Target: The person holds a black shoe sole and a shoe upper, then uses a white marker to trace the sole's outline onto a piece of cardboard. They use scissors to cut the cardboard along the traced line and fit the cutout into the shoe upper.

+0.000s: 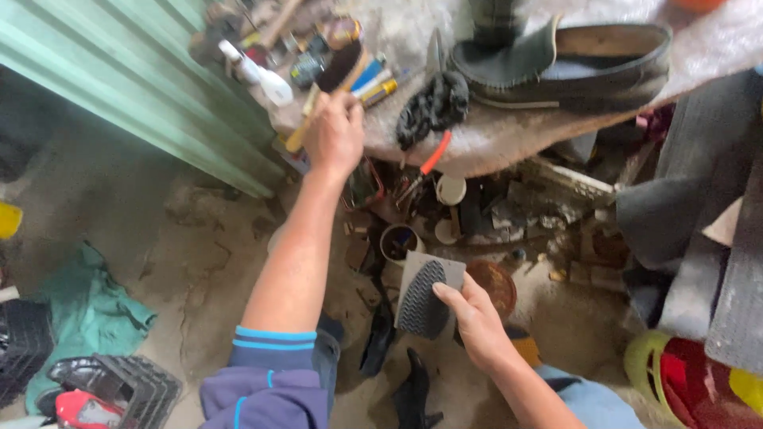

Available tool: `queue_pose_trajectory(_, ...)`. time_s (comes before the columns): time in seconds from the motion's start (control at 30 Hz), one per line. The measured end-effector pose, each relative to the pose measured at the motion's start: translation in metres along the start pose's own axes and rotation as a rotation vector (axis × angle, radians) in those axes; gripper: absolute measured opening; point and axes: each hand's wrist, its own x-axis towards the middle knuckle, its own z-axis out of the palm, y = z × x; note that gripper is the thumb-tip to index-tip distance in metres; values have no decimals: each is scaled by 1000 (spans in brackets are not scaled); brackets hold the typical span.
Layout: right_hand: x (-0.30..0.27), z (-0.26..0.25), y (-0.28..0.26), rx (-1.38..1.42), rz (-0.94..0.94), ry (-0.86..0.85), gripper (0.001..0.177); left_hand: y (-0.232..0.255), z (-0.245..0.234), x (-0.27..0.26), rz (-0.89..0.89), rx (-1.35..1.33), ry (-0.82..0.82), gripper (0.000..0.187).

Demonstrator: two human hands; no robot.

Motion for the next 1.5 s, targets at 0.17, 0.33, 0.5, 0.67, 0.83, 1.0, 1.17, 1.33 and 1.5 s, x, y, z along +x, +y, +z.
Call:
queue_pose_trajectory(0.17, 3, -8, 18, 53, -112, -134, 45, -3, -11, 5, -23, 27, -77, 14)
queue_pose_trajectory(0.33, 11, -11, 27, 163, -87, -172, 46, 5, -46, -19, -19, 65, -157, 8)
queue_pose_trajectory(0.5, 19, -11, 44, 412, -197, -26, 48, 1, -102, -100, -170, -452, -109, 5)
queue_pose_trajectory(0.67, 2, -5, 23, 393, -163, 22, 40, -41, -119, -243, -392, -733, -32, 14)
queue_pose_trajectory(0.83, 13, -15, 33, 233, -28, -62, 43, -85, -135, -387, -798, -991, -24, 27)
queue_pose_trajectory(1.0, 7, -4, 42, 181, -89, -147, 37, -99, -180, -474, -757, -404, 149, 22)
queue_pose_trajectory(1.17, 3, 10, 61, 209, -62, -202, 41, -113, -199, -555, -811, -286, 276, 19)
queue_pose_trajectory(1.33, -7, 21, 76, 250, -1, -276, 42, -125, -174, -618, -913, -346, 329, 16)
queue_pose_trajectory(1.5, -10, 19, 100, 100, -84, -284, 38, -130, -149, -647, -968, -286, 286, 16)
